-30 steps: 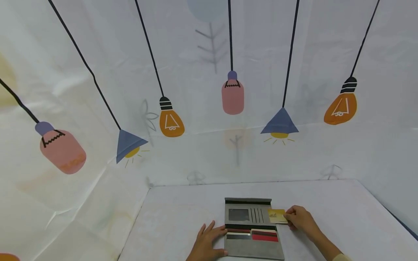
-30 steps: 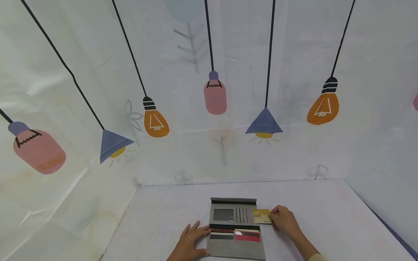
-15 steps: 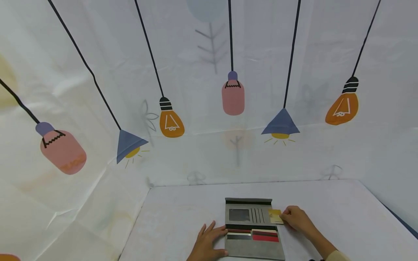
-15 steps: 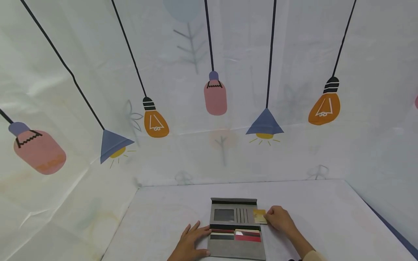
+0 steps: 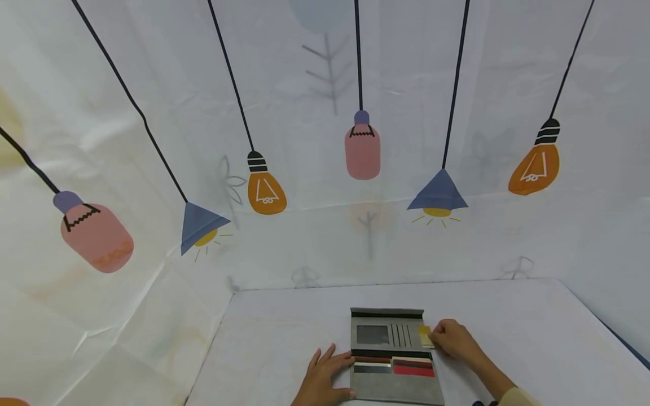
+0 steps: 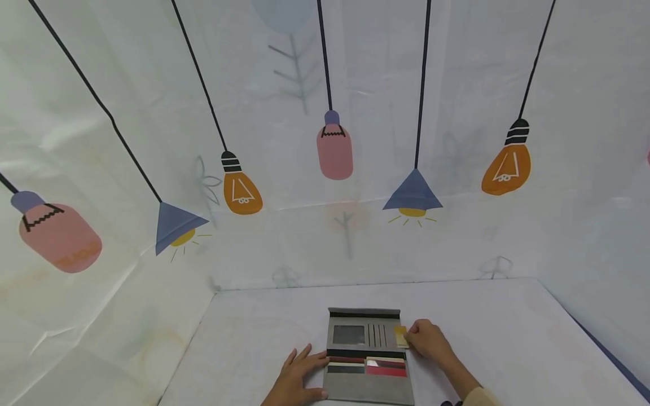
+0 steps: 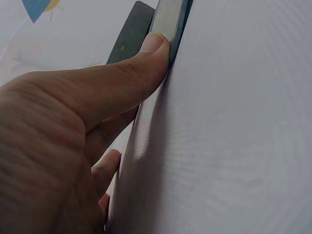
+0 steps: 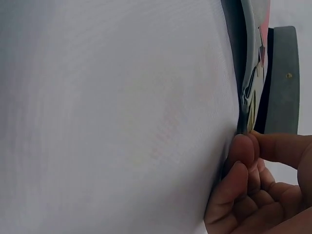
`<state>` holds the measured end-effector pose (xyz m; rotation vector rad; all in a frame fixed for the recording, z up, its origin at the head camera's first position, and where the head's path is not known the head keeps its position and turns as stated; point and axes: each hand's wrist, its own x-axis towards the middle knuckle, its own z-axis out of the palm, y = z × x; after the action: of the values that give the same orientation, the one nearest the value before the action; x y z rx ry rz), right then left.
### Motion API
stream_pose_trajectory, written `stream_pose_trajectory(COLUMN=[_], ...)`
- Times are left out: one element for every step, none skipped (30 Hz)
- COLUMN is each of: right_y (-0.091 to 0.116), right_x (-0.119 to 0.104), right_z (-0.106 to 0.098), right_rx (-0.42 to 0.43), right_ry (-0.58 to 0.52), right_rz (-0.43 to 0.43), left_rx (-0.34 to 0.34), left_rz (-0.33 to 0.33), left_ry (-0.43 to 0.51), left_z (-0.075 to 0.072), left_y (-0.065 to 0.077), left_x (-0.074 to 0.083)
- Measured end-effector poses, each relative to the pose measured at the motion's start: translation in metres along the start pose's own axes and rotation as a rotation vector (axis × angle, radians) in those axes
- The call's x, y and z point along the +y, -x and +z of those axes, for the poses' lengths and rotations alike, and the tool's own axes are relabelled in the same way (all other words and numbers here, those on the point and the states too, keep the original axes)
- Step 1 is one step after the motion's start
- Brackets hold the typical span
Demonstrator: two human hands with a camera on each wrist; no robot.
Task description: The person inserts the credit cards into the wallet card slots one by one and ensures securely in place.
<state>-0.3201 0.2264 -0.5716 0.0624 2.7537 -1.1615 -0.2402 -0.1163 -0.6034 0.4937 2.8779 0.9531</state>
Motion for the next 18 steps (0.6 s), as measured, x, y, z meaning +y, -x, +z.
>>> stream_pose_trajectory(right_y=[0.0, 0.001, 0.001, 0.002, 0.003, 0.004, 0.005, 0.007, 0.008, 0.008, 0.01, 0.01, 0.011, 0.011, 0.011, 0.011, 0.011, 0.011], right_x=[-0.001, -0.001, -0.002, -0.003, -0.004, -0.005, -0.006, -0.007, -0.008, -0.008, -0.009, -0.01, -0.01, -0.011, -0.011, -0.012, -0.012, -0.012], right_z=[0.001, 0.002, 0.003, 0.004, 0.004, 0.005, 0.005, 0.005, 0.005, 0.005, 0.005, 0.005, 0.005, 0.005, 0.005, 0.005, 0.005, 0.006], right_rx=[-0.002, -0.006, -0.011, -0.015, -0.019, -0.021, -0.02, -0.018, -0.015, -0.011, -0.01, -0.01, -0.009, -0.01, -0.011, -0.01, -0.008, -0.006], right_ry=[0.003, 0.007, 0.007, 0.004, 0.002, 0.008, 0.01, 0.01, 0.01, 0.012, 0.015, 0.014, 0.015, 0.017, 0.02, 0.025, 0.034, 0.039], right_rz=[-0.003, -0.003, -0.007, -0.007, -0.009, -0.018, -0.027, -0.034, -0.044, -0.05, -0.055, -0.056, -0.059, -0.059, -0.061, -0.063, -0.067, -0.07], left_rx=[0.0, 0.0, -0.002, -0.003, -0.003, -0.003, -0.003, -0.004, -0.005, -0.004, -0.003, -0.002, -0.003, -0.001, 0.0, 0.0, 0.002, 0.0], left_rz=[0.002, 0.001, 0.0, -0.002, -0.007, 0.0, 0.008, 0.011, 0.019, 0.03, 0.038, 0.044, 0.046, 0.047, 0.048, 0.045, 0.043, 0.044], left_ry=[-0.004, -0.004, 0.005, 0.008, 0.015, 0.013, 0.012, 0.012, 0.007, -0.006, -0.012, -0.014, -0.016, -0.017, -0.018, -0.016, -0.013, -0.013], left_z=[0.0, 0.0, 0.0, 0.0, 0.0, 0.0, -0.001, -0.001, -0.001, -0.002, -0.002, -0.002, -0.002, -0.002, -0.003, -0.003, -0.003, -0.003], left_y=[0.0, 0.0, 0.001, 0.001, 0.001, 0.001, 0.001, 0.001, 0.001, 0.001, 0.001, 0.001, 0.001, 0.001, 0.001, 0.001, 0.001, 0.001], left_x=[0.0, 0.0, 0.0, 0.0, 0.0, 0.0, 0.0, 0.0, 0.0, -0.001, -0.001, 0.0, 0.0, 0.0, 0.0, 0.0, 0.001, 0.001])
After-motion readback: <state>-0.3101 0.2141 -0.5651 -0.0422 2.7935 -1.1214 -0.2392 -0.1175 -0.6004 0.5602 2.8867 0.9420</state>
